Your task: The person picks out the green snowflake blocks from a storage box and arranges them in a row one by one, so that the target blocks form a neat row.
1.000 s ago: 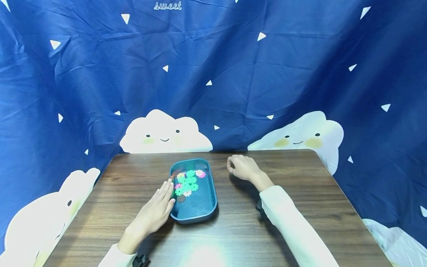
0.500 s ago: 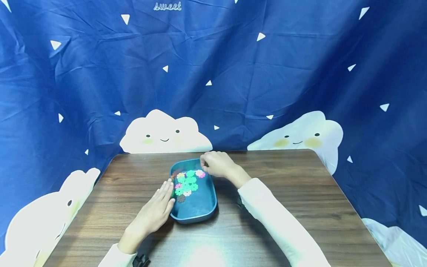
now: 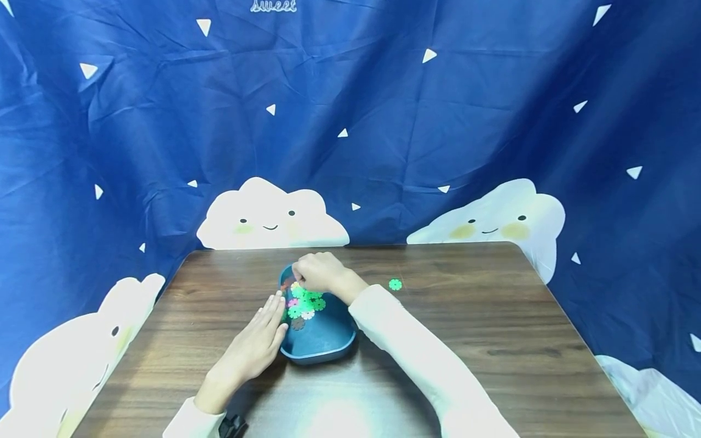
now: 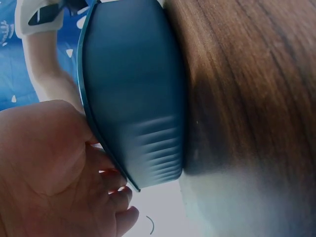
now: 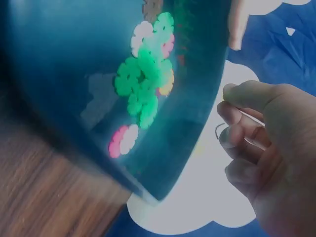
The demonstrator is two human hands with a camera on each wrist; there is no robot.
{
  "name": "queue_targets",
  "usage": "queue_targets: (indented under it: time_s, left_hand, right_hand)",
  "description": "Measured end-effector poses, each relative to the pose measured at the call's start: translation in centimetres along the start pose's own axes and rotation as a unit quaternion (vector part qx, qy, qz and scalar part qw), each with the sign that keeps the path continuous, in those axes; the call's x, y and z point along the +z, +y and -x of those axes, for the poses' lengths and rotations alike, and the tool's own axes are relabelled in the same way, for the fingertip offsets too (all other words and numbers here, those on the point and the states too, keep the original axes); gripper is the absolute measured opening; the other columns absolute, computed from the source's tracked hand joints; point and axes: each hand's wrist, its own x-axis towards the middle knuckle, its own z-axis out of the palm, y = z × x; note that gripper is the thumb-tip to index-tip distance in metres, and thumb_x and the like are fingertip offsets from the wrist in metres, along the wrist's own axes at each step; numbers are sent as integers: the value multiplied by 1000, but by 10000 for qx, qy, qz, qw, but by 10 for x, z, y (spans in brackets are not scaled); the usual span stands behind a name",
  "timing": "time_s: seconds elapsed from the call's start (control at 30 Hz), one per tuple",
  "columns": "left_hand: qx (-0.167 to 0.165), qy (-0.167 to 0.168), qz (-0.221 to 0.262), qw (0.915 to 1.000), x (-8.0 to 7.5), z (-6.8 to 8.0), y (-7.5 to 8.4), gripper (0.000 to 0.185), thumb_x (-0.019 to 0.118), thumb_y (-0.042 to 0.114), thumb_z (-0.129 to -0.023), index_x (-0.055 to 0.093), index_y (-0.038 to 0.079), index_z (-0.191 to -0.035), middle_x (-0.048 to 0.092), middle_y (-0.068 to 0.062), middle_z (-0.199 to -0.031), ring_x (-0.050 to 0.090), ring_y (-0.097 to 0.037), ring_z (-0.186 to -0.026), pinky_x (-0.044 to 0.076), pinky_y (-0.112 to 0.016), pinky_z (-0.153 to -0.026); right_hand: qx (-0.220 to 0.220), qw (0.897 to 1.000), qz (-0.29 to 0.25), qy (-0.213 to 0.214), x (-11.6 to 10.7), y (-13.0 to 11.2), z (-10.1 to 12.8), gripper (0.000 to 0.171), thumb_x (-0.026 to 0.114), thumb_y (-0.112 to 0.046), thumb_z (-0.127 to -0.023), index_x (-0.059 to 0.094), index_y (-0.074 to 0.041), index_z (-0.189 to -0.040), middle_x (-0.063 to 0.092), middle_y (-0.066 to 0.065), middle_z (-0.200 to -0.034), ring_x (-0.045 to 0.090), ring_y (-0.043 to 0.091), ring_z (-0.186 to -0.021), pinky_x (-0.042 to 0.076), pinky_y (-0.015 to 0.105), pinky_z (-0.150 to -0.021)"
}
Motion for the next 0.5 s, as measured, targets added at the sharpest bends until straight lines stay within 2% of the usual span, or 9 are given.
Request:
queue_targets:
  time_s: [0.17,0.37,0.5]
  left_hand:
    - [-22,-2,-28,10000,-1,0,0,56,41,28,-105,30,-1,-152,25,-16,-162,26,-30,-150,29,-48,-121]
    - [-3,-38,27,10000,0,0,1,57,40,29,-105,30,-2,-152,24,-17,-162,25,-32,-150,28,-48,-121]
    - [-20,-20,50,10000,-1,0,1,57,41,28,-105,30,-2,-152,25,-17,-162,25,-31,-150,29,-49,-121]
  right_hand:
    - [37,9997,75,-227,11,-7,-16,8,63,-20,-92,70,-21,-95,68,-9,-92,61,7,-76,53,23,-66]
    - [344,9980,144,-517,24,-8,-29,6,63,-20,-92,68,-24,-89,67,-9,-89,60,8,-76,53,25,-68]
    - [564,9958,125,-709,29,-6,-34,6,64,-23,-92,70,-22,-94,68,-7,-92,63,11,-81,55,29,-71]
